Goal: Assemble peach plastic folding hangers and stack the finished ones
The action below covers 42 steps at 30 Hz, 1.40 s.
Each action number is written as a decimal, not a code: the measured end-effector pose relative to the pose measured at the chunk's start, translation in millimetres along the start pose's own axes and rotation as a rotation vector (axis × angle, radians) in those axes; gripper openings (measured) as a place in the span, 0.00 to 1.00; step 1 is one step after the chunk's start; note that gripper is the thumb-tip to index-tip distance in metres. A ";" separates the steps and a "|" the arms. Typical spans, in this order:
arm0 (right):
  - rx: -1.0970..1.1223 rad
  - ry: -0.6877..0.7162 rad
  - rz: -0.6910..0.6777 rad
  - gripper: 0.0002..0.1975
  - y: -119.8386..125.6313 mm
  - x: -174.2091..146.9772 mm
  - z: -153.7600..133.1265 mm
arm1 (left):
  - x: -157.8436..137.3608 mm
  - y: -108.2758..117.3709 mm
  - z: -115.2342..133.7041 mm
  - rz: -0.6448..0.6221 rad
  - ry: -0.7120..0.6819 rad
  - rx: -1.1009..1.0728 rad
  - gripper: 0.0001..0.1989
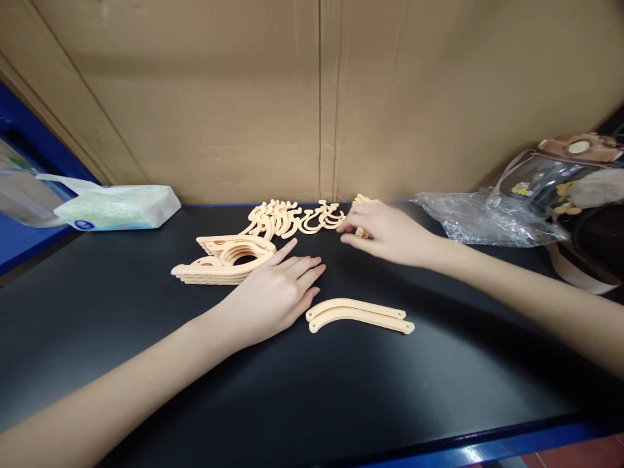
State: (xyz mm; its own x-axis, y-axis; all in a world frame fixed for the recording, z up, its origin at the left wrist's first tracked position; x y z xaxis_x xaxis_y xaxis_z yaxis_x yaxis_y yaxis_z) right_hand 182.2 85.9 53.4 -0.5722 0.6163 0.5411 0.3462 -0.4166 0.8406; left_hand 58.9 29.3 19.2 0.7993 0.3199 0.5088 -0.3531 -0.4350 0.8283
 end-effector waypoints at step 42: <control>-0.096 -0.342 -0.044 0.10 -27.6 59.5 33.0 | -4.5 0.7 -2.6 -0.025 0.040 -0.041 0.19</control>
State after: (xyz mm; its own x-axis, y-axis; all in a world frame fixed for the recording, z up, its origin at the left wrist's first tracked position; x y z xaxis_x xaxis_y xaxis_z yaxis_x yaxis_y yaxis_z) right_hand 163.2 156.1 63.3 -0.2975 0.8160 0.4957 0.2459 -0.4362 0.8656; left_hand 53.7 29.8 18.1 0.7885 0.3641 0.4957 -0.3531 -0.3919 0.8495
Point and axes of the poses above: each hand's wrist, its own x-axis towards the middle knuckle, its own y-axis out of the back of the hand, z = x × y, the point moved 8 cm from there along x, towards the middle knuckle, and after that the axes turned 14 degrees about z, right-handed, at the moved point
